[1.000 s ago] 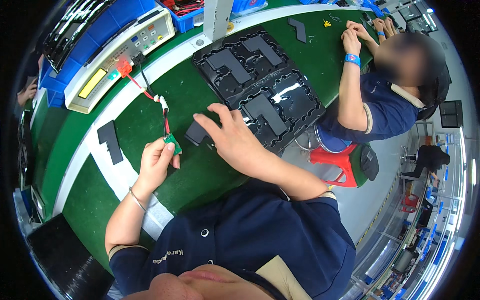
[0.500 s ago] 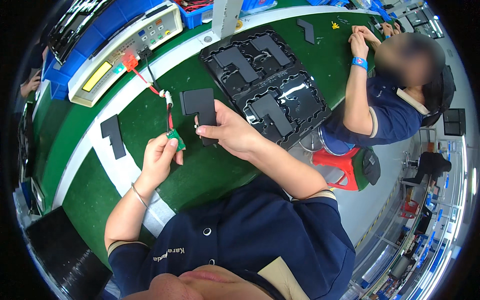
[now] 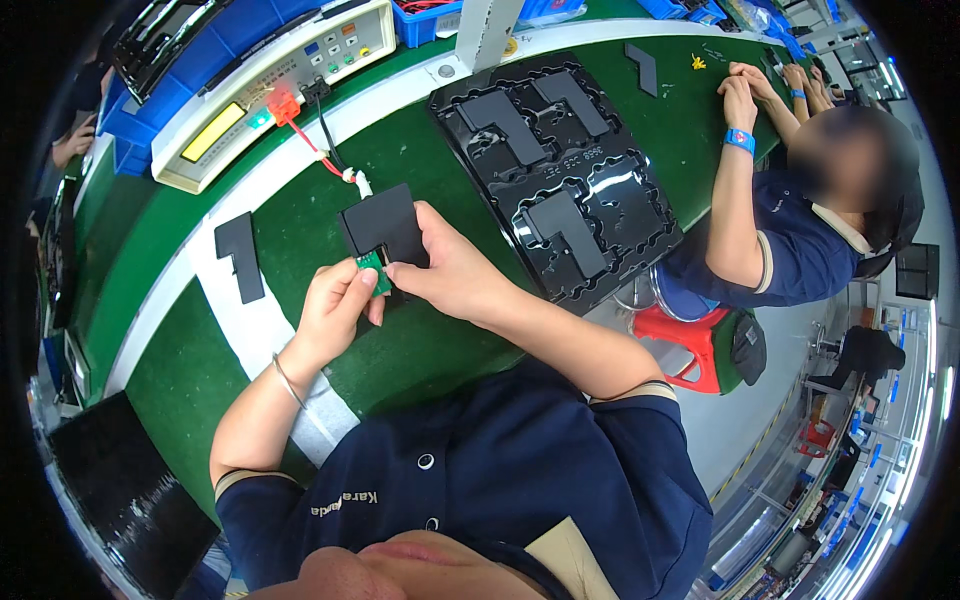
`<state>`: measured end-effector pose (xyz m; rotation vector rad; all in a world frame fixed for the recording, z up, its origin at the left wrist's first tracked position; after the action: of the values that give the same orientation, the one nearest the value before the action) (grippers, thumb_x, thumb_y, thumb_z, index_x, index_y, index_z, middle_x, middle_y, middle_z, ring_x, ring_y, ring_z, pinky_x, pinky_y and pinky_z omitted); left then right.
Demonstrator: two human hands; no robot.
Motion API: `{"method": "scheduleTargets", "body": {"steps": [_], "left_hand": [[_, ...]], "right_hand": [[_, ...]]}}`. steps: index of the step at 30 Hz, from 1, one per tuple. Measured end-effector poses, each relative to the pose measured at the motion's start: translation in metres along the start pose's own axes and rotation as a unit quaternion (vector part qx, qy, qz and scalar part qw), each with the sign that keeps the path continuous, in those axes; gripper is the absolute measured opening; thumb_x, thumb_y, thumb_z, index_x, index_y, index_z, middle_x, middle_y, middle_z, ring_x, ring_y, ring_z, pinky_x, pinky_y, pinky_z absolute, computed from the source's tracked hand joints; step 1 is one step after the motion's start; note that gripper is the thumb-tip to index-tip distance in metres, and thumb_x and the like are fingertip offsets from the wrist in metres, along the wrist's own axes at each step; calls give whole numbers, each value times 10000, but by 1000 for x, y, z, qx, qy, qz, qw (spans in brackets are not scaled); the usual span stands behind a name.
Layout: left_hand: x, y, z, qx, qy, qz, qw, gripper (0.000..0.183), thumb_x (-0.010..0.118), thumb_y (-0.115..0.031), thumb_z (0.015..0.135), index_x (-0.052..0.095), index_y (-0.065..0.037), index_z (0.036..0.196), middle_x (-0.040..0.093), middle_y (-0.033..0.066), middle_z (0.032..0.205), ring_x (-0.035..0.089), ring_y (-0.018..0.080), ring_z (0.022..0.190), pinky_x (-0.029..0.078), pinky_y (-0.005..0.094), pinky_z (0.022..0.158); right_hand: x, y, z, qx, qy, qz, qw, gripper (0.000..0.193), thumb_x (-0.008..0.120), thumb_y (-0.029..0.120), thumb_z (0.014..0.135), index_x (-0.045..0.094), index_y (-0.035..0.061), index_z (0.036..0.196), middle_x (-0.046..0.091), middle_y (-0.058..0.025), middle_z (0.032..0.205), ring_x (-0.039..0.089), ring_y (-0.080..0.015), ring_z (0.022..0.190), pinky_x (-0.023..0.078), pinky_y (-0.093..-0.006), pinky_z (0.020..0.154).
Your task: Testing electronic circuit boards and assembling them into plastic housings on a factory assembly line.
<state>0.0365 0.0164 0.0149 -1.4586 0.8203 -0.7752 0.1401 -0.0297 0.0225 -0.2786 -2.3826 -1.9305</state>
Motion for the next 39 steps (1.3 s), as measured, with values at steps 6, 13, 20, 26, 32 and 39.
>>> {"method": "scheduleTargets", "body": {"steps": [6, 13, 20, 26, 32, 39], "left_hand": [[1, -3, 0, 15, 0, 6, 1000, 242, 403, -160, 887, 518, 0, 748, 500, 29, 510, 474, 87, 464, 378, 232, 454], [-1, 0, 0, 11, 2, 16, 1000, 238, 406, -158, 886, 520, 1, 750, 498, 28, 498, 475, 90, 457, 379, 235, 453], [1, 1, 0, 13, 8, 14, 1000, 236, 412, -148, 882, 516, -4, 727, 495, 23, 495, 466, 87, 447, 366, 228, 442], [0, 2, 0, -1, 14, -13, 1000, 238, 420, -134, 877, 513, -3, 702, 498, 26, 495, 465, 86, 444, 367, 226, 440], [-1, 6, 2, -3, 10, -28, 1000, 240, 420, -132, 876, 510, -6, 693, 504, 23, 497, 470, 81, 445, 368, 220, 440], [-2, 6, 0, 1, 1, -44, 999, 249, 425, -144, 875, 508, -6, 684, 504, 20, 501, 470, 77, 451, 362, 218, 440]], "right_hand": [[0, -4, 1, -3, 9, -13, 1000, 377, 490, -48, 756, 372, 52, 1100, 439, 11, 849, 432, -42, 764, 382, -209, 672], [-1, -3, 3, -6, 20, -42, 999, 384, 473, -60, 753, 364, 43, 1106, 445, 1, 886, 440, -47, 805, 388, -213, 704], [0, -6, 4, 1, 40, -5, 999, 391, 467, -58, 743, 367, 38, 1108, 464, -12, 935, 448, -64, 850, 388, -242, 758], [2, -2, 3, 15, 55, 13, 998, 414, 471, -46, 737, 369, 40, 1128, 469, -12, 947, 449, -73, 879, 381, -242, 769], [1, 0, 5, 5, 43, 8, 999, 359, 482, -34, 733, 375, 1, 1073, 481, -52, 927, 478, -96, 846, 416, -252, 730], [4, -2, 5, 26, 51, 41, 998, 368, 487, -22, 736, 375, 14, 1084, 482, -48, 932, 478, -90, 843, 415, -252, 727]]}}
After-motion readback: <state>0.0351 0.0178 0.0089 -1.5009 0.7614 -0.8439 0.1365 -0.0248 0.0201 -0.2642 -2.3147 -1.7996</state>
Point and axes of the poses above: each hand's wrist, its own z-axis towards the middle knuckle, its own x-axis out of the palm, y = z × x, the point moved 6 cm from there along z, towards the middle knuckle
